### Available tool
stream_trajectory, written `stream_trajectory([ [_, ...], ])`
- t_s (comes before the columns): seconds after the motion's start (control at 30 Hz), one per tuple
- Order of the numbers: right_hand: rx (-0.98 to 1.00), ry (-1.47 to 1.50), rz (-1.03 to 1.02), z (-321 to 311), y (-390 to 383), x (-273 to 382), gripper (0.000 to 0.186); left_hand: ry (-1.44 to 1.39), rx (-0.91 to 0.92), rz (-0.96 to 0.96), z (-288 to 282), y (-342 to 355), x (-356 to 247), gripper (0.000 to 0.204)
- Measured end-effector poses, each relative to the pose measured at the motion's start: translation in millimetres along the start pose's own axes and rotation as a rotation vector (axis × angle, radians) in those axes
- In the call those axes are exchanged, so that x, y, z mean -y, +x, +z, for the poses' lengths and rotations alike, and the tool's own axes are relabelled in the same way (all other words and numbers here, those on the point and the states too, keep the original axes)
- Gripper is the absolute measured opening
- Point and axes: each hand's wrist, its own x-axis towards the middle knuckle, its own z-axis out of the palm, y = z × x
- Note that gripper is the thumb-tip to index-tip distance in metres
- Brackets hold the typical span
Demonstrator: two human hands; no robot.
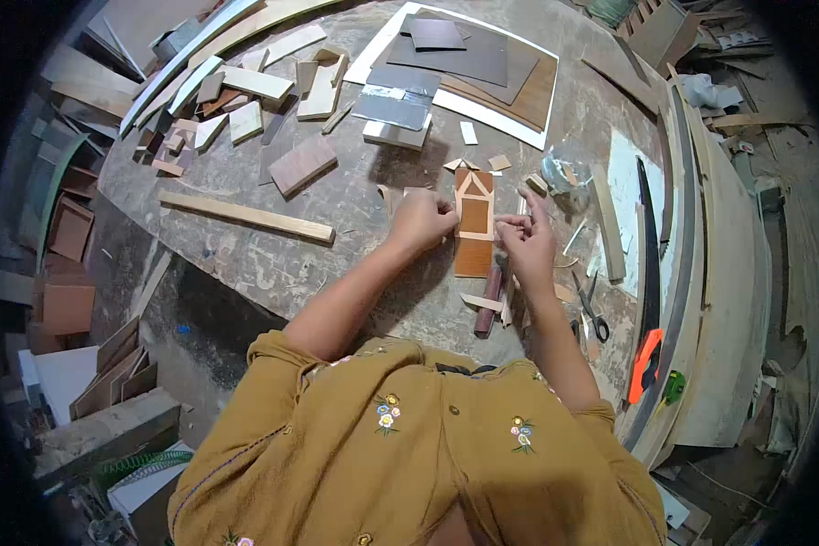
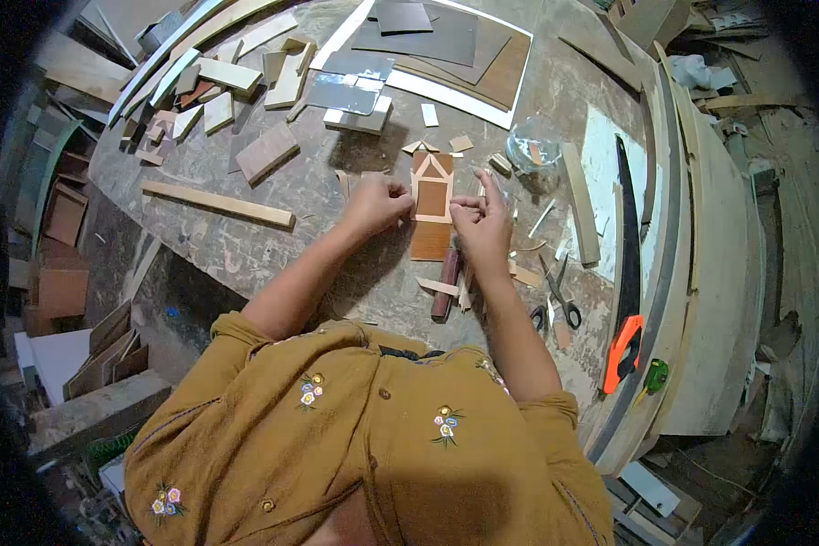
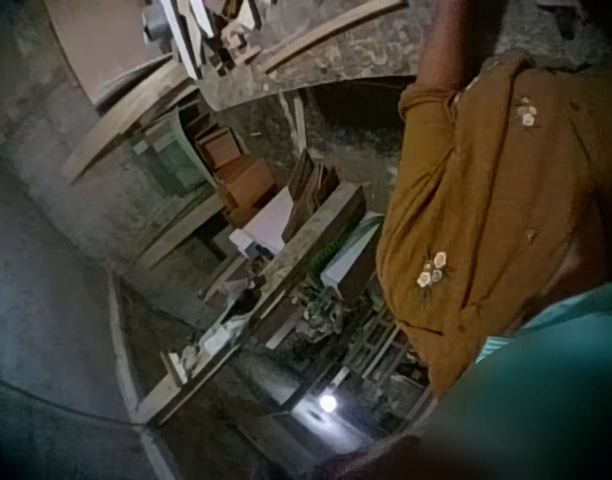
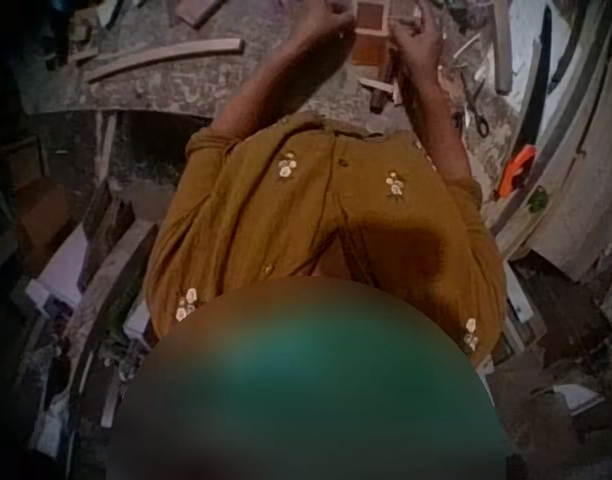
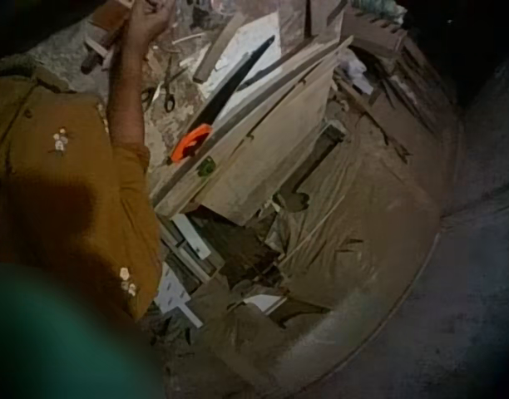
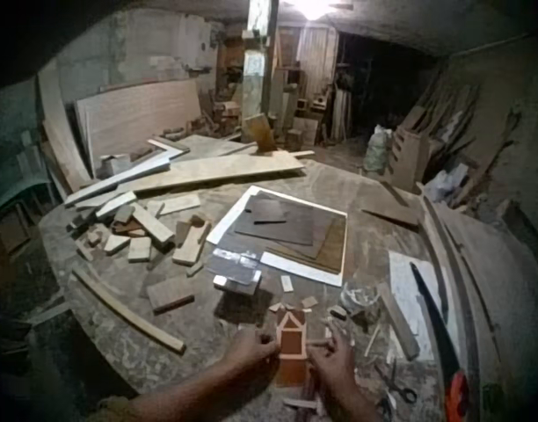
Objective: Crafting a small wooden model by cutting and gluing wood pieces.
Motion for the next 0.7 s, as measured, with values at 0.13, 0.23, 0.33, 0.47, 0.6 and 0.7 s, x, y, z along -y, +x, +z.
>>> stream_trajectory([
  [0.13, -0.024, -0.069, -0.064, -2, 9, -7, 0.058, 0.069, -0.037, -0.004, 5, 5, 2, 0.022],
  [0.23, -0.018, -0.196, -0.12, 2, 19, -7, 0.058, 0.151, -0.042, -0.018, 4, 5, 1, 0.026],
  [0.33, 0.006, -0.28, -0.171, 8, 29, -3, 0.058, 0.189, -0.038, -0.014, 3, 5, -1, 0.025],
  [0.47, 0.03, -0.604, -0.294, 17, 44, 4, 0.066, 0.1, -0.018, -0.026, 6, 8, 3, 0.022],
  [0.6, 0.053, -0.716, -0.411, 27, 57, -1, 0.072, 0.155, -0.063, 0.03, 6, 6, 2, 0.024],
  [0.7, 0.052, -0.747, -0.386, 31, 58, -3, 0.073, 0.143, -0.079, -0.013, 7, 3, -1, 0.025],
])
